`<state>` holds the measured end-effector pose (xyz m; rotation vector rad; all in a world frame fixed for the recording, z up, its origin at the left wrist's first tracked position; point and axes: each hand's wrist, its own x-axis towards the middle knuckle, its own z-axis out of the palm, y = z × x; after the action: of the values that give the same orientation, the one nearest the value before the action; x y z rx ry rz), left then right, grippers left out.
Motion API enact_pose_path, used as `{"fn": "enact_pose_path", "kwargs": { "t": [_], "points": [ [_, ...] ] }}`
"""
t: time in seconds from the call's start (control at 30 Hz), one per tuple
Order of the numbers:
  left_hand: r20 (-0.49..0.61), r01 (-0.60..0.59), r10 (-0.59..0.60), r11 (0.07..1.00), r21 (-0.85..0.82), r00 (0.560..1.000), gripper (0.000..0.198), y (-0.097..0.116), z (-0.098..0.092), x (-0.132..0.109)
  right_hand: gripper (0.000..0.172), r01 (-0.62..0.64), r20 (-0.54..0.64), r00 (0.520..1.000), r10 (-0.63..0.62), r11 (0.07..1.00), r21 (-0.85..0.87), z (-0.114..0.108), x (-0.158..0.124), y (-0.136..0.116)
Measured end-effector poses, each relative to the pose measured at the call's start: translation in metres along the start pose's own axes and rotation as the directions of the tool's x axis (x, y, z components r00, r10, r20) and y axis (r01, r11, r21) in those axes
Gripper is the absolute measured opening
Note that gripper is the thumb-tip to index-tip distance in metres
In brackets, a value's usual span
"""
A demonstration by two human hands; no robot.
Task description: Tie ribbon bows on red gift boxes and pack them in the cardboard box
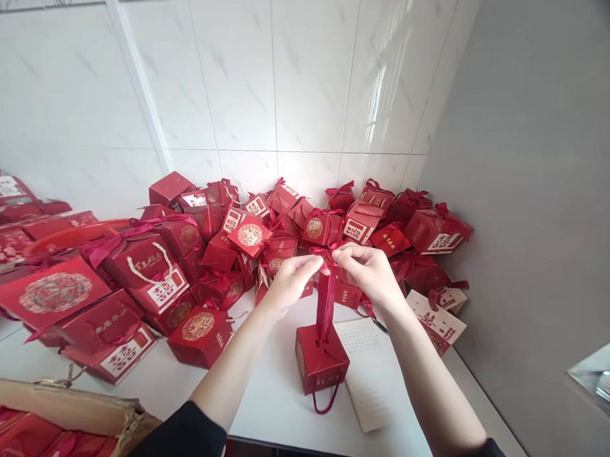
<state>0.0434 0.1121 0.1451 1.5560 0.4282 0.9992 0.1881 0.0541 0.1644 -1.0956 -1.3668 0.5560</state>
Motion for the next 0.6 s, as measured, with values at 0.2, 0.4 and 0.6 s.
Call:
{"fn": "enact_pose_path", "kwargs": {
  "t": [0.2,0.4,0.6],
  "points": [
    [-0.022,0.005,-0.008,0.993,-0.122,1.0,0.031,-0.002,-0.007,-0.005,0.032,-0.026,0.033,0.999,0.025,0.999,0.034,0.005,-0.003,-0.001],
    [-0.385,-0.033,0.132,0.967,0.254,0.914,0.027,-0.014,-0.053,-0.01,0.037,-0.155,0.627,0.779,0.001,0.97,0.19,-0.049,-0.036,-0.002],
    [-0.025,-0.091,0.182,0.598,0.796,0.983,0.017,-0.057,-0.066,-0.034,0.052,-0.397,0.656,0.603,0.454,0.884,-0.247,-0.057,-0.069,0.039]
  ]
}}
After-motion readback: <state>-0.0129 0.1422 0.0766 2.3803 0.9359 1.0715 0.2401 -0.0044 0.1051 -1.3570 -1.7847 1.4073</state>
